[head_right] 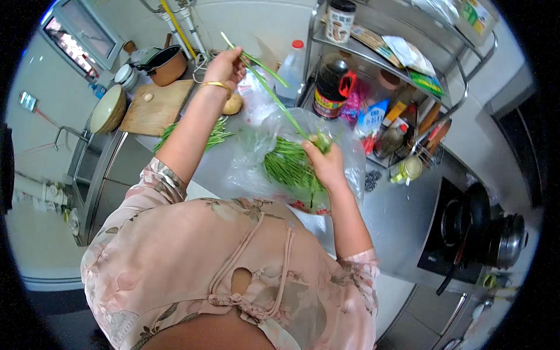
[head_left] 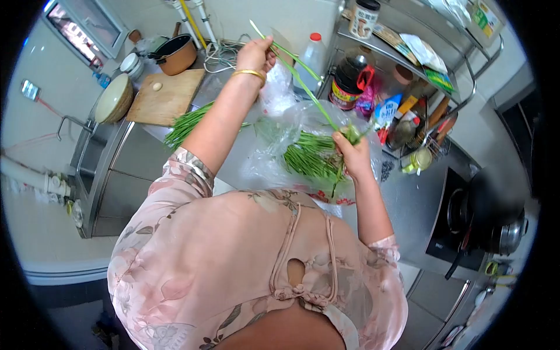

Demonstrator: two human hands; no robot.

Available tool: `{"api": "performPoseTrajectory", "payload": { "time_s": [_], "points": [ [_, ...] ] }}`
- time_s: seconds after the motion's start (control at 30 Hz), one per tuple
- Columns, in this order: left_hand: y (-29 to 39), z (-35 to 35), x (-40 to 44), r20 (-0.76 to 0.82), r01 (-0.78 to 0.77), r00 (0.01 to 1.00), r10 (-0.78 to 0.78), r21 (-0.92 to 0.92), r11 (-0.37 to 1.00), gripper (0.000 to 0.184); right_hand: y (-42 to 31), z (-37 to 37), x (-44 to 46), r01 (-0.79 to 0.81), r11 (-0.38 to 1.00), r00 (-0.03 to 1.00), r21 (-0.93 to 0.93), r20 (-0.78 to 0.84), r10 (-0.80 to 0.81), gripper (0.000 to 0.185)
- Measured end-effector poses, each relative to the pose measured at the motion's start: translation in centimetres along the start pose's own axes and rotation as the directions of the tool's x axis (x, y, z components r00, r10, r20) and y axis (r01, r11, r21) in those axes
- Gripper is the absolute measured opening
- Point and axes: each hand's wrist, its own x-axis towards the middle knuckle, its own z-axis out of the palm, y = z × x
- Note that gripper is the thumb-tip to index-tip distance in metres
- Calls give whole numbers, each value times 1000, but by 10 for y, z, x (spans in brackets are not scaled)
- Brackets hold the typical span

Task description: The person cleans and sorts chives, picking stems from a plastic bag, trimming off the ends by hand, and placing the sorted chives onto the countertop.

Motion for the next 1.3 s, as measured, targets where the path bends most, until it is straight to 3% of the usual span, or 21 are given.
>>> {"api": "performPoseTrajectory", "payload": {
  "time_s": [0.07,0.2,0.3,0.33,0.43,0.57,0.63,0.7,0.8,0.97,1.03,1.07,1.17,1.27,1.3],
  "points": [
    [-4,-3,-5,-55,4,998,-4,-8,1000,11,0,1,-3,83,996,989,21,-128,-80,9],
    [0,-11,-9,-41,-35,999,33,-41,999,11,-21,-4,-7,185,969,970,163,-188,-154,11],
    [8,-9,-33,97,27,995,-36,91,995,11,-30,-13,4,139,986,984,97,-125,-126,12],
    [11,-9,-40,152,44,986,-72,184,982,11,-29,-15,8,124,980,988,158,-110,-107,11],
    [12,-19,-47,260,14,962,-84,260,965,12,-43,-13,13,58,965,996,257,-81,-38,11],
    [10,-67,-33,271,-104,962,-13,412,905,17,-47,-25,5,-49,985,999,164,21,46,11],
    [7,-101,-20,257,-200,966,32,661,723,19,-42,-31,-5,-141,990,985,32,102,137,11],
    [-15,-155,7,221,-287,952,211,886,363,24,-29,-37,-15,-238,969,956,-58,163,245,13],
    [-39,-217,23,129,-135,974,188,991,21,23,5,-43,-27,-341,922,900,-181,220,376,15],
    [-80,-276,40,13,12,992,126,982,-190,29,45,-44,-43,-324,821,820,-470,293,492,14],
    [-84,-268,29,-40,84,990,139,940,-330,32,63,-41,-43,-159,735,852,-659,285,439,17],
    [-84,-253,17,-144,182,980,136,927,-327,37,69,-39,-41,-72,672,866,-737,288,410,19],
    [-94,-242,14,-152,200,972,181,937,-286,39,74,-28,-24,-38,559,881,-828,236,410,23],
    [-89,-215,3,-66,110,962,264,981,-157,40,99,-22,5,-77,398,931,-914,77,357,23],
    [-87,-208,2,17,12,959,282,995,-101,40,107,-21,13,-152,373,946,-915,-26,322,23]
  ]
}}
